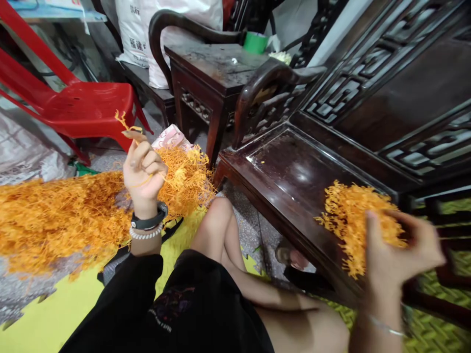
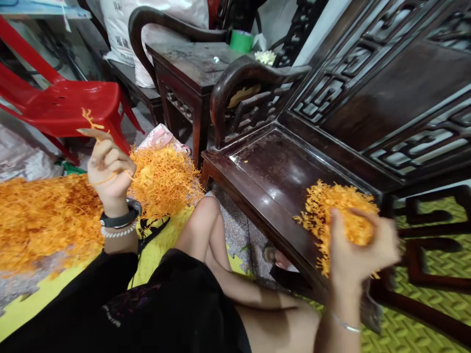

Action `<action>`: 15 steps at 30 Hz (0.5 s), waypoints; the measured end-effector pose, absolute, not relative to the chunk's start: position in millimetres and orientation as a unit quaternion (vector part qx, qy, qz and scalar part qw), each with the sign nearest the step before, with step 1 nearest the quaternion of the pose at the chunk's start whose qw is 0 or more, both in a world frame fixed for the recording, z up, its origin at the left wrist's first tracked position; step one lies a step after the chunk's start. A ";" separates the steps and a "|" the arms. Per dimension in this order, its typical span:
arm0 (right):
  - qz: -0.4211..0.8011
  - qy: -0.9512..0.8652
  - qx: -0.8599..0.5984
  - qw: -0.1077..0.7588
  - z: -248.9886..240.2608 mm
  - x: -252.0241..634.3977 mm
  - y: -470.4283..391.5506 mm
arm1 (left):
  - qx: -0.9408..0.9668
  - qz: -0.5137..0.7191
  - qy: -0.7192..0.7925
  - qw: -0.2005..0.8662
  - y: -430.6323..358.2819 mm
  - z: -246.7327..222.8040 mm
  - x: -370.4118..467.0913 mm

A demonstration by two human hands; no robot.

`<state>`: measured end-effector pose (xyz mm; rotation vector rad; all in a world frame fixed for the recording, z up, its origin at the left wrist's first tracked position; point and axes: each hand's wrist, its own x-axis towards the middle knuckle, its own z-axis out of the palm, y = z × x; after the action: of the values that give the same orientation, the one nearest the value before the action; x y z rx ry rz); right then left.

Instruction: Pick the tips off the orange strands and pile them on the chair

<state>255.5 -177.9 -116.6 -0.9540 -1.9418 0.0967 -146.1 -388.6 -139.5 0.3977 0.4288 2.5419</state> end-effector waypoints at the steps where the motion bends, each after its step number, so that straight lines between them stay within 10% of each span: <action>1: 0.095 -0.799 -0.375 0.460 -125.5 235.1 -199.7 | 0.158 0.946 0.178 0.220 -386.4 -136.6 -135.6; 6: 0.523 -0.790 -0.198 0.251 -190.9 118.4 -298.8 | 0.139 0.934 0.307 0.120 -366.6 -132.0 -74.6; 15: 0.796 -0.381 -0.209 0.421 -160.0 88.8 -310.7 | 0.033 0.791 0.212 0.573 -369.3 -176.6 11.5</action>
<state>88.8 -310.7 -160.0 -0.5244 -0.9544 1.9951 11.5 -369.3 -176.6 0.0766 0.4961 1.8534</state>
